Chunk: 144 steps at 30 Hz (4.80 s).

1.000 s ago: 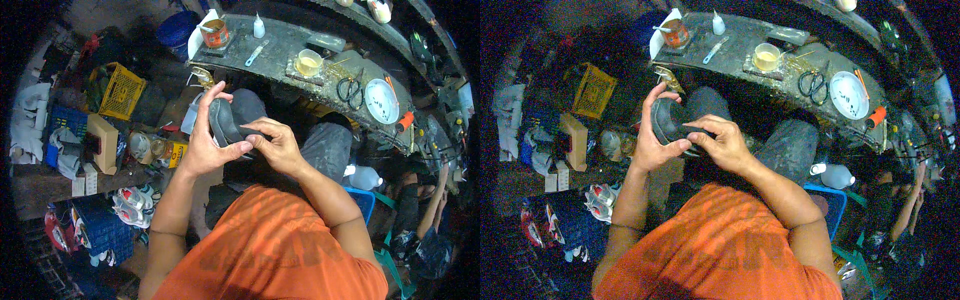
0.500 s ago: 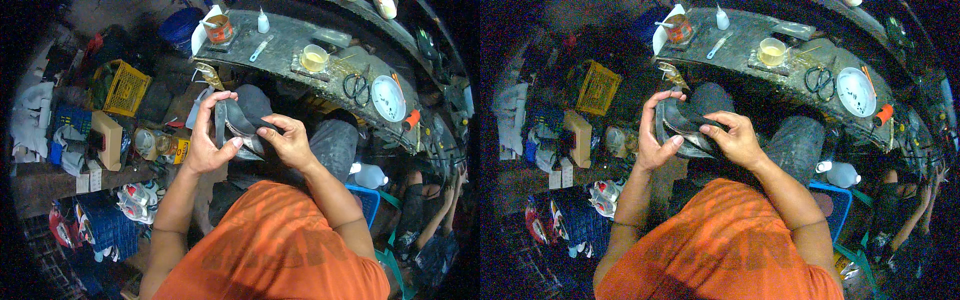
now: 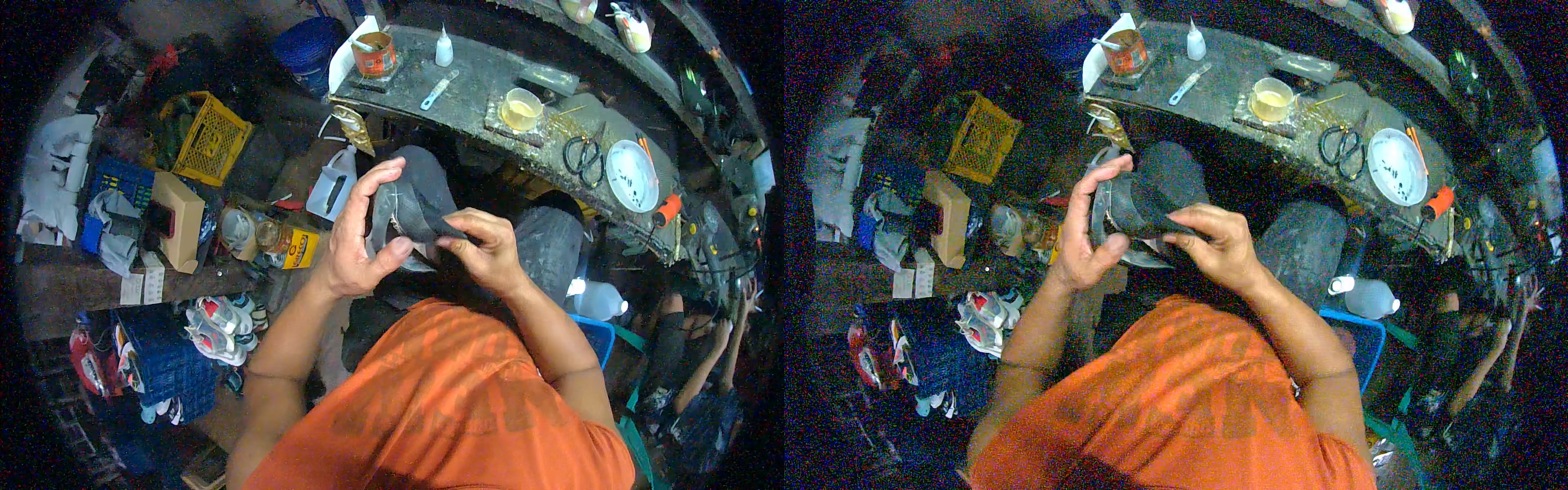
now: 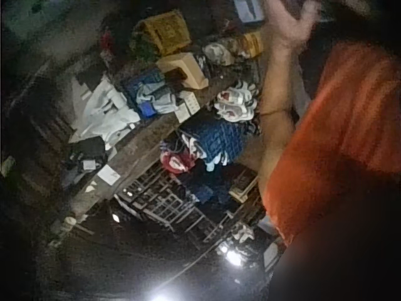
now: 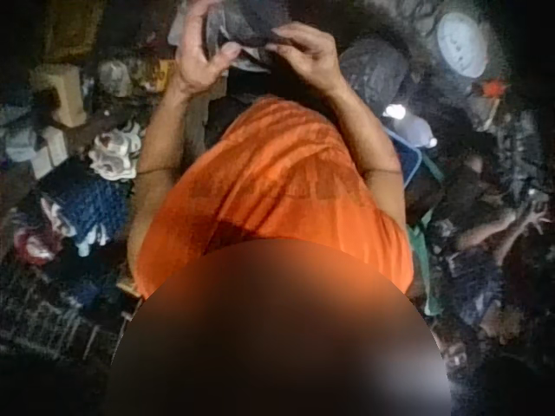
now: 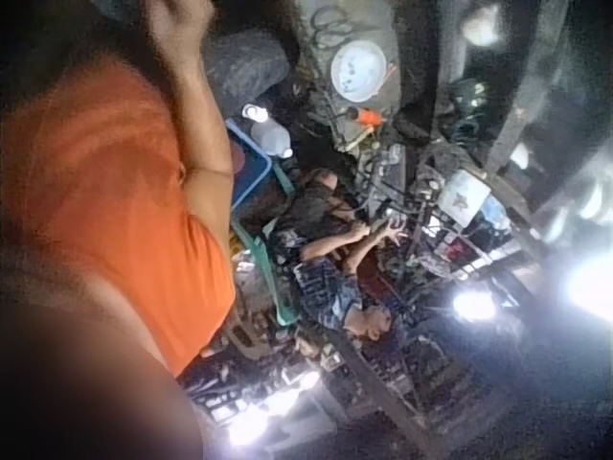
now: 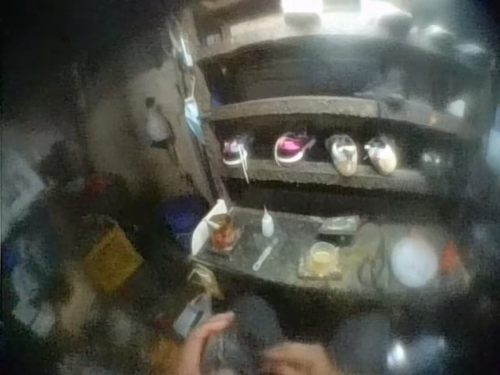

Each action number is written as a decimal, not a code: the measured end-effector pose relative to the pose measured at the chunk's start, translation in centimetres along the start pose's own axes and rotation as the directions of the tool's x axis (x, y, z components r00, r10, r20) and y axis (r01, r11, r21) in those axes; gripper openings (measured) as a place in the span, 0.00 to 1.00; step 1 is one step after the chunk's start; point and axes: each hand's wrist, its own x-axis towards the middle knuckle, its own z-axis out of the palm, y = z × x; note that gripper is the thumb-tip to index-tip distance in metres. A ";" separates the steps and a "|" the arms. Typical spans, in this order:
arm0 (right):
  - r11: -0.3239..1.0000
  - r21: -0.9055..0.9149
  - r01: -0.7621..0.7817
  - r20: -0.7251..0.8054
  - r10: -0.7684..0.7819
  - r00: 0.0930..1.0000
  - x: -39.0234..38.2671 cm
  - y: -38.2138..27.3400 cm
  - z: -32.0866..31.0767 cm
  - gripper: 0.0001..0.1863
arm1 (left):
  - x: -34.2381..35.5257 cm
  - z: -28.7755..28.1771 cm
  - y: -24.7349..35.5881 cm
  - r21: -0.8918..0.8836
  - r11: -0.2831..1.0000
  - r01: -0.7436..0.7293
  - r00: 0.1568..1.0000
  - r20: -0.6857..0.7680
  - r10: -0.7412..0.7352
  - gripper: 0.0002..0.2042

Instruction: The person sits on the floor and handles several pairs of shoes, inspecting soles and uppers. They use a small stick to apply adhesive to the sole of a black shoe, then use a brush to spread glue on the sole of a white shoe. The person repeatedly turns the shoes over and applies adhesive to different areas.

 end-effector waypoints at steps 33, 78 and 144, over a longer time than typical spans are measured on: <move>0.992 -0.109 -0.069 -0.446 0.013 0.895 -2.2 0.1 0.8 0.07 | 4.4 1.0 0.3 0.477 0.813 0.334 0.938 -0.085 -0.336 0.25; 0.999 0.005 0.054 0.104 -0.054 0.993 4.7 0.3 0.8 0.34 | -2.6 -1.5 -2.9 -0.892 0.329 0.310 0.755 0.020 -0.656 0.32; 0.906 -0.294 -0.304 -0.447 0.150 0.882 -6.0 2.7 -12.8 0.24 | -1.8 -15.4 -1.6 0.260 0.907 0.331 0.821 -0.553 -0.141 0.35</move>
